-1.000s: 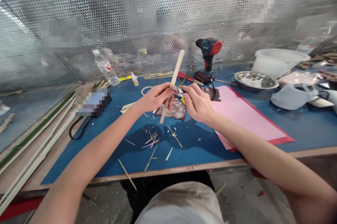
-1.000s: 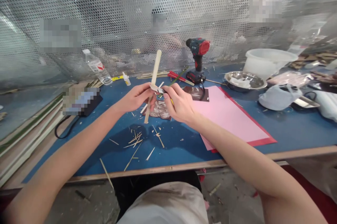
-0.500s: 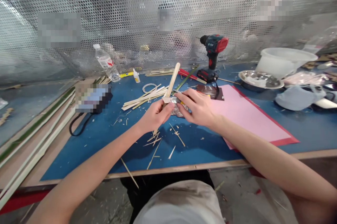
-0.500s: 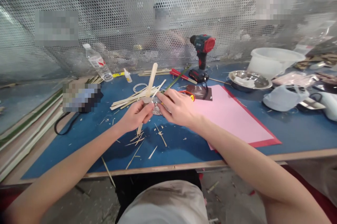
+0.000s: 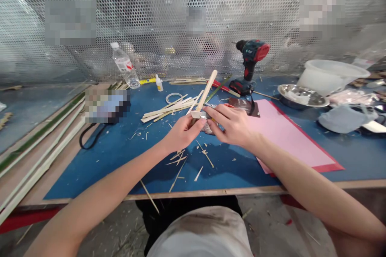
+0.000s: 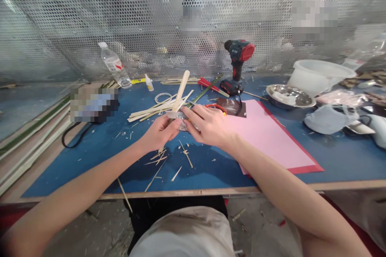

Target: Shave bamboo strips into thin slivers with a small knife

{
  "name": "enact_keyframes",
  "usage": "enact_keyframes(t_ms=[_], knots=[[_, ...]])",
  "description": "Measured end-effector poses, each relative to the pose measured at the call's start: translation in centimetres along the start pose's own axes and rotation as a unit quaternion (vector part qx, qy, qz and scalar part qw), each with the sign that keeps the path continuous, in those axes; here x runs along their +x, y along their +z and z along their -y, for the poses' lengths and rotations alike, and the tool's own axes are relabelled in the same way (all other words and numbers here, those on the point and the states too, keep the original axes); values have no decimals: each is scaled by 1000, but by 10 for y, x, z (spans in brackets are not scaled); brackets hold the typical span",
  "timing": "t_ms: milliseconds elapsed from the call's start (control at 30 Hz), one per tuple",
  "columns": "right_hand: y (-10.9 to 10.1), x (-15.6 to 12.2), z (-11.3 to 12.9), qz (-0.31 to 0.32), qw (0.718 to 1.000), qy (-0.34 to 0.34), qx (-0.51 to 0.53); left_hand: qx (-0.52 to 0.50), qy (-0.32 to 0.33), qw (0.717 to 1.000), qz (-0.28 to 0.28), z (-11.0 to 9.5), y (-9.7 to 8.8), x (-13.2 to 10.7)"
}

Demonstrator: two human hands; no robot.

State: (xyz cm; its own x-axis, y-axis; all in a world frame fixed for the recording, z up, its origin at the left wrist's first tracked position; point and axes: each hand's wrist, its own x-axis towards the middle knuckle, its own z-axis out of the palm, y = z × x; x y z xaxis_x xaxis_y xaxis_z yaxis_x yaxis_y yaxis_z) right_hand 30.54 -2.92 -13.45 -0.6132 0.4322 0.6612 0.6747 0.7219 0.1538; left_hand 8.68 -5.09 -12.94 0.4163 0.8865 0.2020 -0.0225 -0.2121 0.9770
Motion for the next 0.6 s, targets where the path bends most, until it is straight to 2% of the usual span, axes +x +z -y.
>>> enact_keyframes(t_ms=[300,600], knots=[[0,9,15,-18,998,19,-56,-73,-5,997,-28,7,4,4],[2,15,27,7,995,55,-83,-166,-19,983,-73,8,12,5]])
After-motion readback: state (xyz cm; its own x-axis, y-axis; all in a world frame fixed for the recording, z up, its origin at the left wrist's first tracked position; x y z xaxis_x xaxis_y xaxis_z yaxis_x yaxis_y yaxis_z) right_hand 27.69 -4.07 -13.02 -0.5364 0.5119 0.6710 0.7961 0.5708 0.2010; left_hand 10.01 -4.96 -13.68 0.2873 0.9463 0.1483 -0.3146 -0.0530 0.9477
